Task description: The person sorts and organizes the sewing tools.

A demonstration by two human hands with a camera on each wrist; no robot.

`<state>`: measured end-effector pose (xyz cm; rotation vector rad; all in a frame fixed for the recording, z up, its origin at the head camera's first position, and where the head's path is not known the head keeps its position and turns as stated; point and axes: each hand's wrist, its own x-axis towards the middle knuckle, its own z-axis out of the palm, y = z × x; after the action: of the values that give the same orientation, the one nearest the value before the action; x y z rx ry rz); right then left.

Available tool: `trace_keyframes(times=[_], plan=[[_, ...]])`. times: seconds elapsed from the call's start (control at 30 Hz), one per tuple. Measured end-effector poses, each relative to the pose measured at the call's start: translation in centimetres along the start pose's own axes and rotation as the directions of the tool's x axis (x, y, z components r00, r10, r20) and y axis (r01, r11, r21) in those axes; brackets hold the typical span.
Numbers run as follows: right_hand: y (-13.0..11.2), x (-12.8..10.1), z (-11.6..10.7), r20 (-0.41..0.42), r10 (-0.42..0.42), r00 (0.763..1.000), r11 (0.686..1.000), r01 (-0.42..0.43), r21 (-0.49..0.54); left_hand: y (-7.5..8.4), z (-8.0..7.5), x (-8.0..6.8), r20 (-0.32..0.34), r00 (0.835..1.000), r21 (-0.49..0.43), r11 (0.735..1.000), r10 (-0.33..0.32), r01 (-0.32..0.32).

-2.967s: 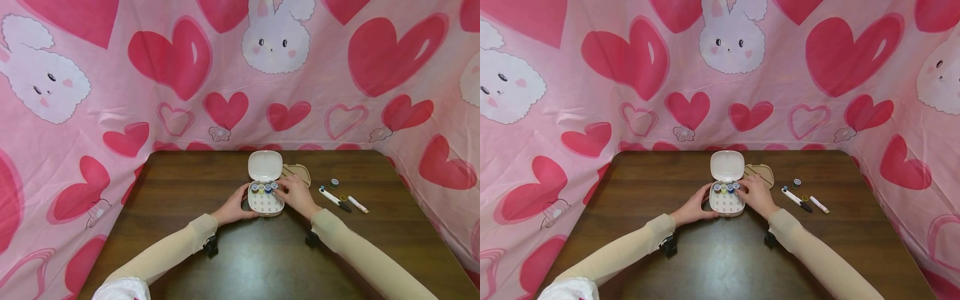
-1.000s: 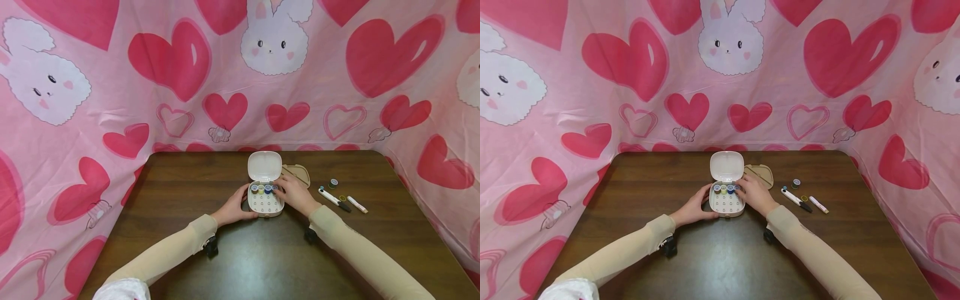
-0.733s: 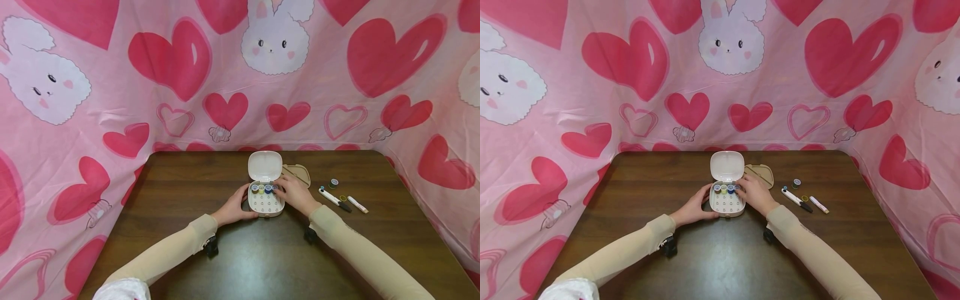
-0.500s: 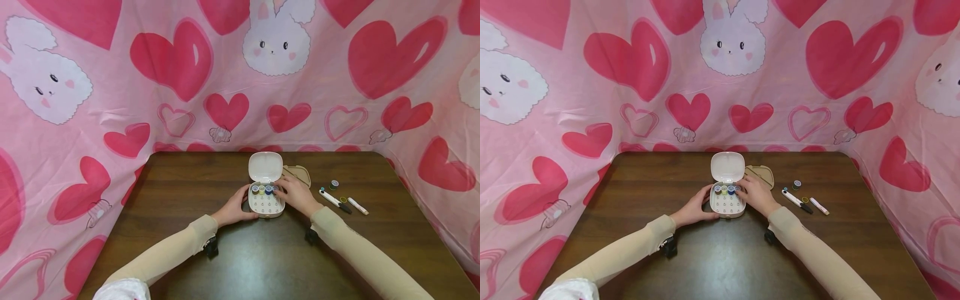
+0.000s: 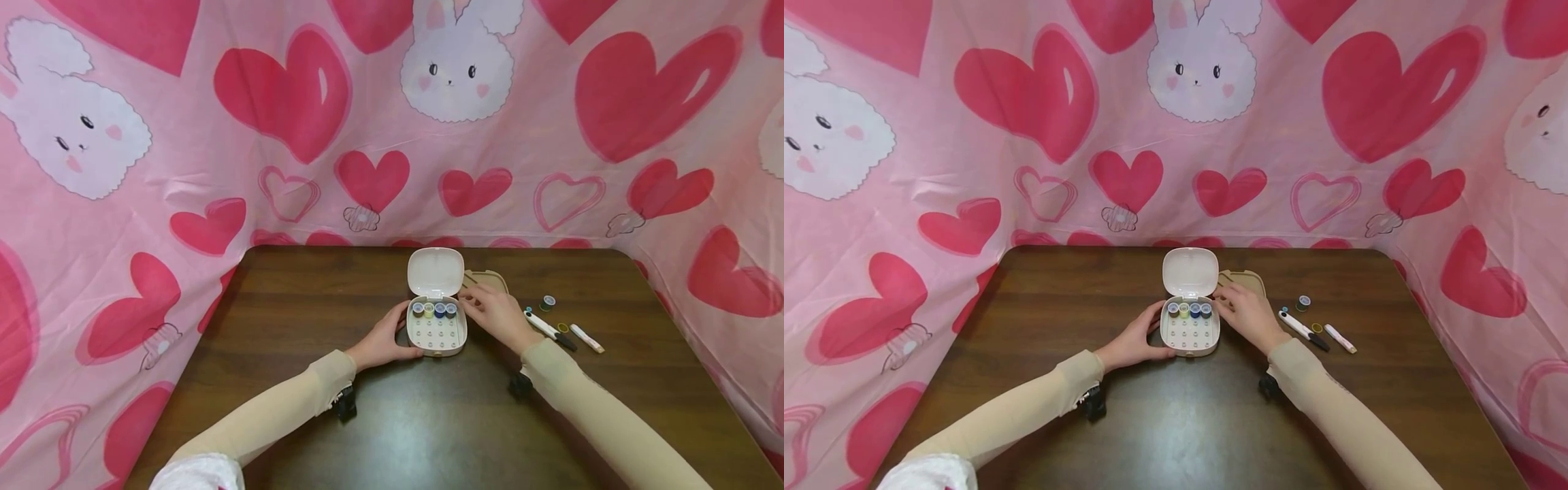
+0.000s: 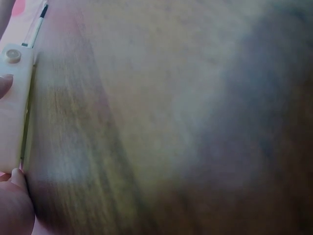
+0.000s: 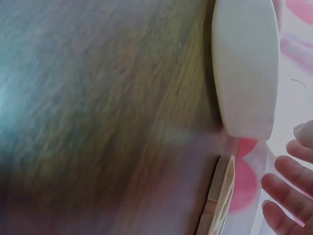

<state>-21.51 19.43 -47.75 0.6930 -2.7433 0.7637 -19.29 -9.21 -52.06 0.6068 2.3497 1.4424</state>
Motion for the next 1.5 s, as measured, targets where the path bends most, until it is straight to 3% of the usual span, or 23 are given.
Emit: trace_keyframes(times=[0.57, 1.13, 1.5], plan=[[2.1, -2.3, -2.4, -0.046, 0.021, 0.999, 1.0, -0.02, 0.023, 0.0, -0.1, 0.0, 0.001, 1.0, 0.005, 1.0, 0.004, -0.004], [4.6, -4.2, -4.2, -0.18, -0.031, 0.983, 0.997, 0.018, -0.075, 0.4, -0.1, -0.2, 0.009, 1.0, 0.015, 1.0, -0.018, 0.018], [5.9, -5.7, -5.5, -0.165, 0.018, 0.986, 0.996, -0.032, -0.08, 0.1, -0.1, -0.1, 0.006, 1.0, 0.012, 1.0, -0.008, 0.008]])
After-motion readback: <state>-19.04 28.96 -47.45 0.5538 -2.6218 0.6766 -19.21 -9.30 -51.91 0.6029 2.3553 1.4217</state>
